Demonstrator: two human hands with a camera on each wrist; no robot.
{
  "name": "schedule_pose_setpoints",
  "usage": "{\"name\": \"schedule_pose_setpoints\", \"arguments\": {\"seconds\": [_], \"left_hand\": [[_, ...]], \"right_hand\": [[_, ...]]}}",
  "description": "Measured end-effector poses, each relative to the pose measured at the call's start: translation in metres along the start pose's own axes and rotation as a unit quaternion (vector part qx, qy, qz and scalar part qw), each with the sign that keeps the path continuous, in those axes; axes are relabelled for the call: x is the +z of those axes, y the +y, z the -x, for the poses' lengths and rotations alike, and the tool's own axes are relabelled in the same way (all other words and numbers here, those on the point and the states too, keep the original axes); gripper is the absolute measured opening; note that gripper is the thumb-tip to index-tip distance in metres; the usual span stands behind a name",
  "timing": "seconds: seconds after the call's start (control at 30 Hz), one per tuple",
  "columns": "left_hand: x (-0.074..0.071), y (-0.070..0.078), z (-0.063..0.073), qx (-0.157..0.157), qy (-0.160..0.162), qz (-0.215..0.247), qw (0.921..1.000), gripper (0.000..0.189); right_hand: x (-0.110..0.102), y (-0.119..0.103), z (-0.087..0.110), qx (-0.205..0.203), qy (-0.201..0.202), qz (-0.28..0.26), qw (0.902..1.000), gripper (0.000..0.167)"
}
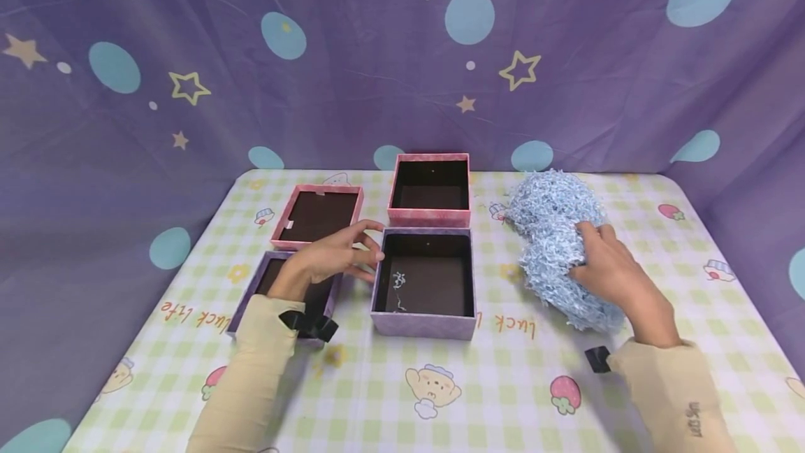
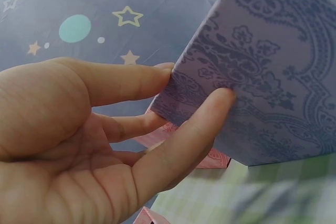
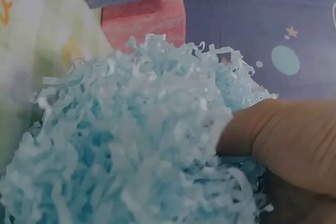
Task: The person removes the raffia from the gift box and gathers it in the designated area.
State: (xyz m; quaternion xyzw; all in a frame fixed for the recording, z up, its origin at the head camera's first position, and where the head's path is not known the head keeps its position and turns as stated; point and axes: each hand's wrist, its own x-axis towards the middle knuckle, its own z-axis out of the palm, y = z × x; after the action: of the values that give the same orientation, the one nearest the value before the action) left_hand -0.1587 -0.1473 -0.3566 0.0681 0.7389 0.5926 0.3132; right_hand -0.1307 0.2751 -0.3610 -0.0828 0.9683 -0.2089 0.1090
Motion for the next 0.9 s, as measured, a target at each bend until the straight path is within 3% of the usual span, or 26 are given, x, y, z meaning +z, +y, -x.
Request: {"name": "schedule_pose_setpoints", "arguments": {"seconds": [0.27,0.9], "left_hand": [[0.0,0.0,0.0,0.001,-0.001,-0.001,1.0,0.057],[-0.001,-0.001,0.0,0.001,0.0,-0.002,1.0,0.057]], "right_hand": [[0.004,0.005,-0.003,0.036,-0.02,0.021,0.9989,0.078],[-0.002,0.017,0.014,0.058,-0.071,0.032,0.9953,0.081]]}}
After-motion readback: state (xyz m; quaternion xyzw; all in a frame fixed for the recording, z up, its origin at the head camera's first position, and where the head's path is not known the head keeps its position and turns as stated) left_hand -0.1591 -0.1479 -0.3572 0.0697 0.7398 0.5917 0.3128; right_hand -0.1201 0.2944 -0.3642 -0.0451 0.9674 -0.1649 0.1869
